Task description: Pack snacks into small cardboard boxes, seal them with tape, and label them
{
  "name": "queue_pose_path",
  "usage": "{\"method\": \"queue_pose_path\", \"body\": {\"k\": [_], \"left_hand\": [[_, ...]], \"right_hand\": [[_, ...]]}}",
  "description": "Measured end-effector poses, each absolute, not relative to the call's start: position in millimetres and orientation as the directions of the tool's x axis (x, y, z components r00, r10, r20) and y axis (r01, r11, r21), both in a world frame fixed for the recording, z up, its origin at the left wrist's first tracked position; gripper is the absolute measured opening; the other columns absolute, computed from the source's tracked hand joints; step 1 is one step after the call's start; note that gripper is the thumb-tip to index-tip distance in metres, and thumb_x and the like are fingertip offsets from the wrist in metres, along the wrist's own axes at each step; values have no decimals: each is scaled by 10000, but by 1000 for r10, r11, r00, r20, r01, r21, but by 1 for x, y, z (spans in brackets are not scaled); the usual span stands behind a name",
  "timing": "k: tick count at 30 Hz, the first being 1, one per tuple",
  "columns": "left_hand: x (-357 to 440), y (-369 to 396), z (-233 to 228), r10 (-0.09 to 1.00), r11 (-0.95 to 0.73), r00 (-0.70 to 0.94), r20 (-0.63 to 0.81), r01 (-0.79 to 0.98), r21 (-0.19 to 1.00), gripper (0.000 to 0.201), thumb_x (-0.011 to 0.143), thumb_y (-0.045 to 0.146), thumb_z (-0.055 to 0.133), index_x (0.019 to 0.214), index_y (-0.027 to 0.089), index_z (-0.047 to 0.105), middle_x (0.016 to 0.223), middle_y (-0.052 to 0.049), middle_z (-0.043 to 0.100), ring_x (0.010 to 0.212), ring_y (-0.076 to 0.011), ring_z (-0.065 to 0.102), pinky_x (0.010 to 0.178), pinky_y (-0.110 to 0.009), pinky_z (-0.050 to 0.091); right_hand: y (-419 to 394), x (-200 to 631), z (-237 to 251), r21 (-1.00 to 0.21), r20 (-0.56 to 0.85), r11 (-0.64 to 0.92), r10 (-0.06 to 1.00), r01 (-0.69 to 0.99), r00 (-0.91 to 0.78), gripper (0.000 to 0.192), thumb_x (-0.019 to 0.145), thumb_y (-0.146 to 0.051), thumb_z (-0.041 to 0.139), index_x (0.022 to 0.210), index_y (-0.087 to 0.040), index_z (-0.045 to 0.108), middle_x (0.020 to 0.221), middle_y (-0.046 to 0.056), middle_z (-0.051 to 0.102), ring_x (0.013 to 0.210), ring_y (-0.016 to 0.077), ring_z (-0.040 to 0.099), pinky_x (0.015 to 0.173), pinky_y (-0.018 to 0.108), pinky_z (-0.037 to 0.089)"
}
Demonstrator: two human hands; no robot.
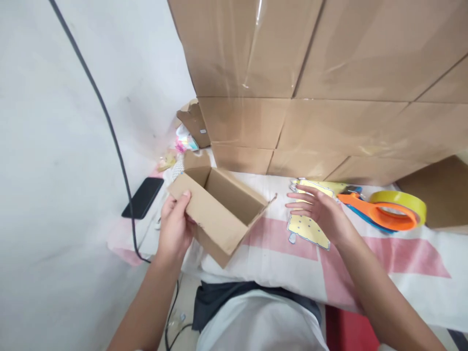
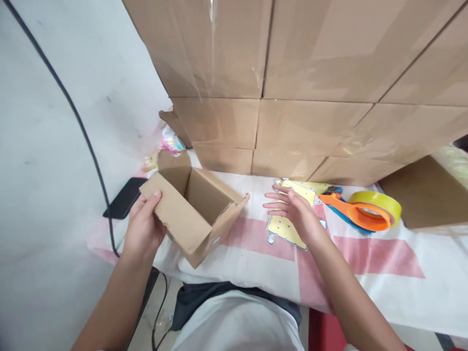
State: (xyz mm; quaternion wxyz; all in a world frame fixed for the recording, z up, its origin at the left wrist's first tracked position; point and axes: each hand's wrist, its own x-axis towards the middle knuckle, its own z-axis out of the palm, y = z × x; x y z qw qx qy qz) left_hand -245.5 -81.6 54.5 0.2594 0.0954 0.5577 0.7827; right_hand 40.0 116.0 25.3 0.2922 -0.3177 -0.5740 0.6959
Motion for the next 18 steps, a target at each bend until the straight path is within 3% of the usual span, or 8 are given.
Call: {"method": "queue_pose_path", "body": {"k": [3, 7, 10, 13, 16, 18], "left_hand": [[-239, -84, 48, 458, -347, -879, -135, -316, 883, 423, 713, 401, 888, 1041, 197, 717, 986, -32, 771, 826, -151, 728, 811, -261, 592], [-206, -79, 30, 487, -388, -846, -217, -432, 814, 474, 715, 466, 891, 1065, 210, 700, 1026, -33, 775, 883, -151, 736, 780, -230, 595], [-171, -80, 12, 581, -269, -742, -334, -562, 782, 473, 720, 506, 882, 1027, 220, 665, 954, -23, 765, 815, -158, 731, 725, -255, 605], [-149, -93, -1, 659, -96, -622, -422, -626, 774, 470, 760, 612, 807, 1012, 254, 636, 916, -28, 747, 760, -199, 712, 619, -312, 591], [-174, -105, -5, 597, -103, -727, -339, -489, 866, 463, 847, 692, 648, 1031, 268, 627, 879, -39, 715, 723, -205, 673, 518, -301, 505], [-222, -100, 0, 430, -172, -888, -166, -261, 950, 399, 892, 646, 596, 985, 258, 600, 802, -2, 652, 631, -146, 590, 482, -256, 411]], "right_hand": [[110, 40, 19, -983, -46, -138, 827, -123, -560, 414, 959, -545, 598, 1246, -259, 683, 1217, 113, 728, 1002, 291, 747, 838, 432, 610], [99, 37, 1, -993, 110, 60, 811, -106, -574, 375, 972, -508, 605, 1287, -318, 677, 1272, 79, 704, 1057, 260, 720, 884, 412, 610], [95, 44, -21, -951, 230, 310, 748, 22, -622, 650, 910, -651, 637, 1476, -347, 543, 1402, 94, 634, 1256, 327, 633, 1007, 496, 577], [100, 60, -49, -855, 286, 493, 709, 163, -644, 905, 829, -797, 618, 1564, -297, 449, 1402, 150, 623, 1308, 407, 591, 1026, 595, 552], [106, 71, -68, -784, 329, 582, 684, 217, -651, 1033, 823, -846, 560, 1636, -255, 324, 1547, 180, 497, 1409, 453, 495, 1090, 670, 478], [107, 68, -68, -780, 355, 593, 683, 201, -639, 1034, 854, -834, 525, 1668, -270, 226, 1659, 149, 350, 1493, 440, 394, 1160, 672, 408]]}}
